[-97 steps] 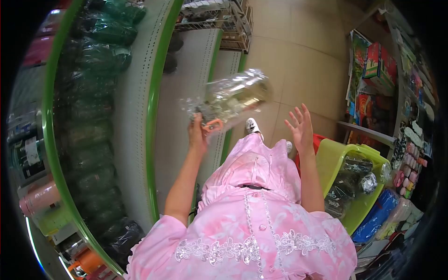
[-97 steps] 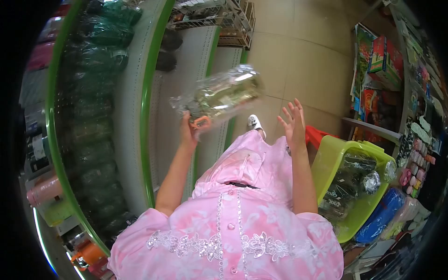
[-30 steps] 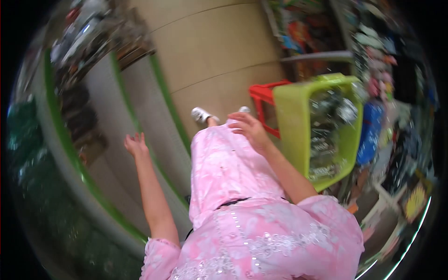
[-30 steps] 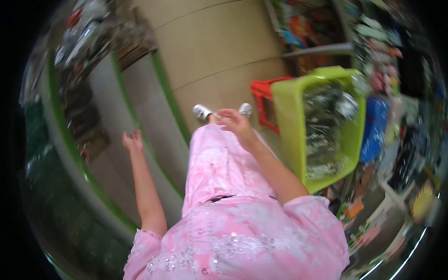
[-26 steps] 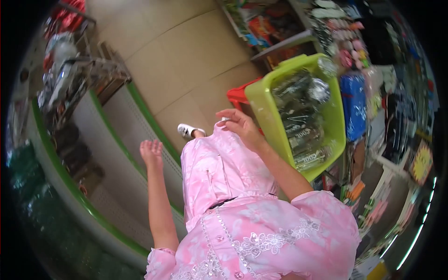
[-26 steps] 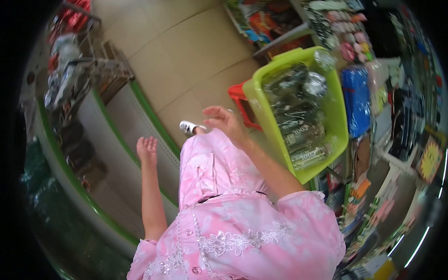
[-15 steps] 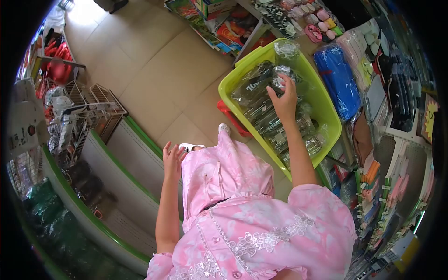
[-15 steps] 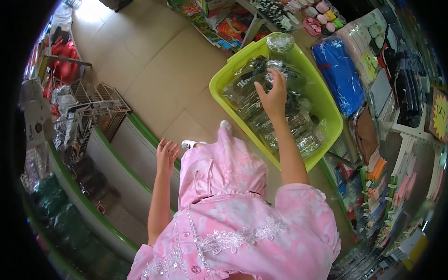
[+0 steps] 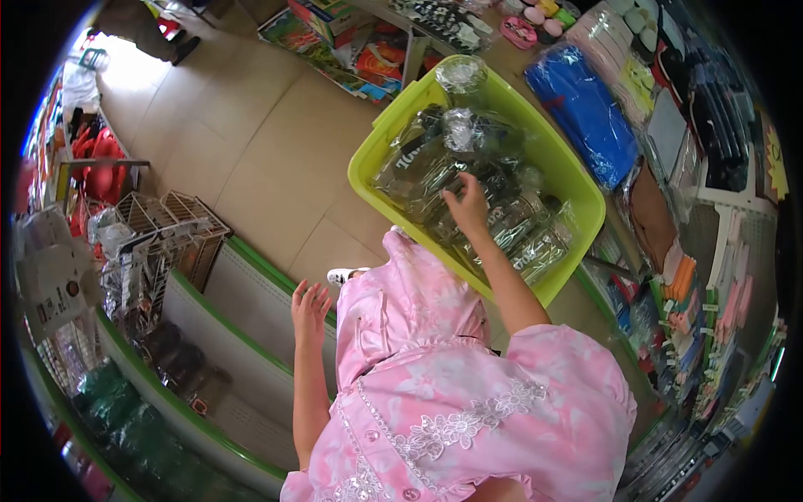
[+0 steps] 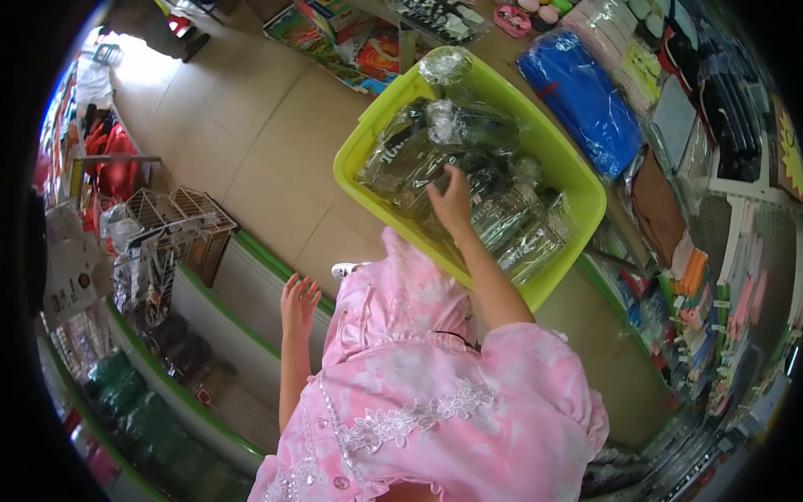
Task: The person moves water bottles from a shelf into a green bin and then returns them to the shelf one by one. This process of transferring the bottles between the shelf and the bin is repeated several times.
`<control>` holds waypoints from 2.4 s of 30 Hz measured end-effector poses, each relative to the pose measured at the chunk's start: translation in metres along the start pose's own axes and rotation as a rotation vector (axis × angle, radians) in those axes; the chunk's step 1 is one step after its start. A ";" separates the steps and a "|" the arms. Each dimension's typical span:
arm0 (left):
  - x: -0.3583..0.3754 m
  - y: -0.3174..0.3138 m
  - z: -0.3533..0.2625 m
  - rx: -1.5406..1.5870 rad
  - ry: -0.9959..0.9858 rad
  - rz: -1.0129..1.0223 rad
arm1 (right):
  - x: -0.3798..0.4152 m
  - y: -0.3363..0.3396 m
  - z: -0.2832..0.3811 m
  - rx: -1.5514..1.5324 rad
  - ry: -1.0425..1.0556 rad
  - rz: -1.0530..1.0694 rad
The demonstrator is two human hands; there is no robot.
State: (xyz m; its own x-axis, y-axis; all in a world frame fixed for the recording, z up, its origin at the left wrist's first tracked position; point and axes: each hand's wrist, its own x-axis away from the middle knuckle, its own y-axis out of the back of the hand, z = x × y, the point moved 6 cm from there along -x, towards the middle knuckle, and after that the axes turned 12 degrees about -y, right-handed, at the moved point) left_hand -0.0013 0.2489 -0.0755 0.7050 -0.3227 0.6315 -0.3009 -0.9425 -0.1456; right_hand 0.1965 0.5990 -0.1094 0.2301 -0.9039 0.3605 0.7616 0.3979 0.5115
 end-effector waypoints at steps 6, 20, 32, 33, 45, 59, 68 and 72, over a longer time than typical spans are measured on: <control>-0.015 -0.027 -0.009 -0.081 0.005 0.065 | 0.004 0.116 -0.030 0.349 0.112 -0.433; -0.015 -0.049 -0.017 -0.155 0.000 0.189 | -0.029 0.112 0.005 0.321 0.138 -0.429; 0.001 -0.044 -0.017 -0.117 -0.036 0.150 | -0.050 0.060 0.102 0.527 0.626 -0.291; 0.002 -0.045 -0.016 -0.140 -0.033 0.156 | -0.050 0.062 0.105 0.553 0.659 -0.282; 0.008 -0.109 -0.043 -0.177 -0.114 0.386 | -0.020 0.176 0.108 -1.073 0.242 -0.167; 0.053 -0.137 -0.123 -0.005 -0.617 0.364 | 0.056 -0.038 0.135 -1.523 -0.343 0.940; 0.079 -0.026 -0.105 -0.097 -0.694 -0.005 | 0.124 -0.125 0.142 -1.128 -0.486 1.266; 0.090 0.034 -0.071 0.068 -0.618 -0.256 | 0.143 -0.165 0.113 -0.712 -0.481 1.251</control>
State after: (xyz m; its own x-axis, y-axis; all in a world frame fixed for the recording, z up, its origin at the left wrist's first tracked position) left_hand 0.0065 0.1939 0.0310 0.9929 -0.0602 0.1030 -0.0488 -0.9928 -0.1095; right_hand 0.0357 0.4220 -0.0541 0.8244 0.1395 0.5485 0.3896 0.5631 -0.7288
